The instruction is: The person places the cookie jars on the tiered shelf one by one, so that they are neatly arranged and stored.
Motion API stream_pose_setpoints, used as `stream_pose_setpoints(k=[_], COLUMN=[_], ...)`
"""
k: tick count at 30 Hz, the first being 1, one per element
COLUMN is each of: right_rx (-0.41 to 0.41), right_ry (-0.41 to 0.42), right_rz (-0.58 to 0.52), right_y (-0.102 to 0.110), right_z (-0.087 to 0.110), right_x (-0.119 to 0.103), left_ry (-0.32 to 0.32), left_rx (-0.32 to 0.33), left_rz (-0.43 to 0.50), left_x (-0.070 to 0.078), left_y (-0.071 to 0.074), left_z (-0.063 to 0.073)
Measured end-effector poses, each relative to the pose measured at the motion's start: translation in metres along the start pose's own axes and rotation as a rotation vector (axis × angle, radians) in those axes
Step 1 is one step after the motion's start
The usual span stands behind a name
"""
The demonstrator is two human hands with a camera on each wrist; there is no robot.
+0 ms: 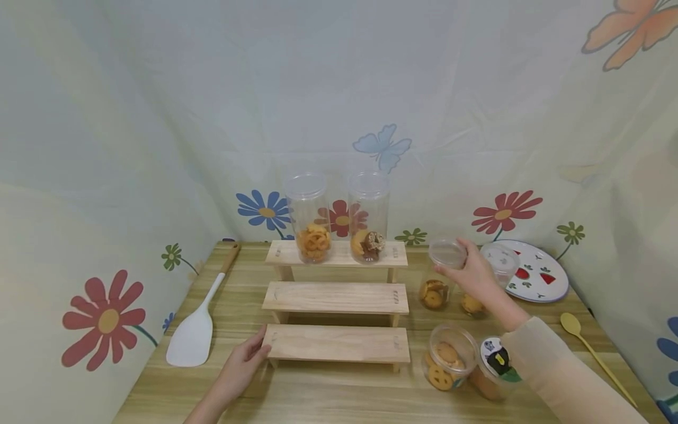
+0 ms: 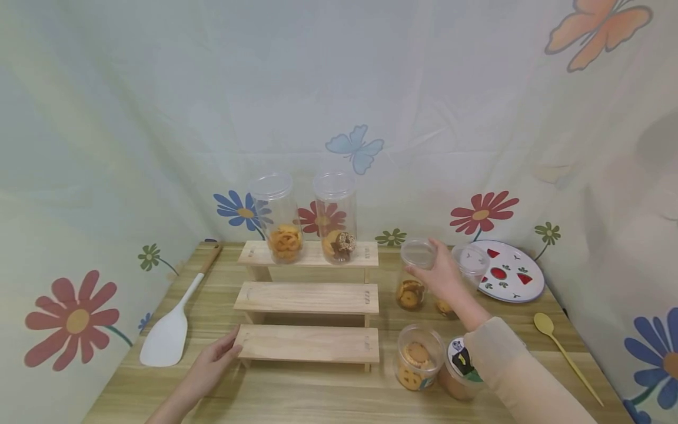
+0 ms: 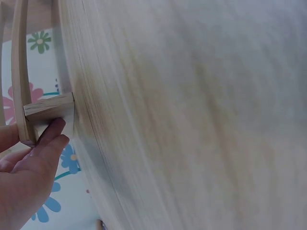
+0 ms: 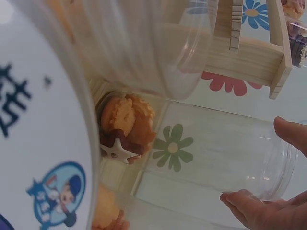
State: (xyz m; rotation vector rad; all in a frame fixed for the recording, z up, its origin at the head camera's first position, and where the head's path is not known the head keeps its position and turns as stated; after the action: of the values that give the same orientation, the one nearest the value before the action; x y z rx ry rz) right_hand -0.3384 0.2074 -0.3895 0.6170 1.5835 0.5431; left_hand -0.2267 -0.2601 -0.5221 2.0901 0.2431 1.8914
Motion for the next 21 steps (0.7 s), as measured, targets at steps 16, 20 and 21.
stream_pose_setpoints(k=[16, 20, 21], right_rx=[0.030, 0.053, 0.056], right_ry=[0.008, 0.032, 0.033], right_rz=[-0.017, 0.009, 0.014], right_y=[0.008, 0.013, 0.014], right_z=[0.011, 0.012, 0.013], right_x=[-0.014, -0.019, -0.020], left_ry=[0.000, -0.004, -0.005], left_rx=[0.001, 0.004, 0.005], left_rz=[-0.003, -0.006, -0.006], left_x=[-0.001, -0.001, -0.001], left_y=[0.000, 0.000, 0.000], left_z=[-0.001, -0.001, -0.001])
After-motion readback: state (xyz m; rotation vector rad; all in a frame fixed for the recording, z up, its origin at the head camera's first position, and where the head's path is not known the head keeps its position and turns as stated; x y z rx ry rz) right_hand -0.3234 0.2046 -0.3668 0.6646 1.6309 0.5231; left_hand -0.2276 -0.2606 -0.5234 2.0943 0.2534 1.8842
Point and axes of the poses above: each hand's wrist, its own z-axis away from the middle knuckle, its own y-axis out of the back of the hand, x = y × z, the point moved 9 cm from there along -z, towards the middle knuckle, and after that the axes turned 5 degrees about -y, right-handed, at the moved point
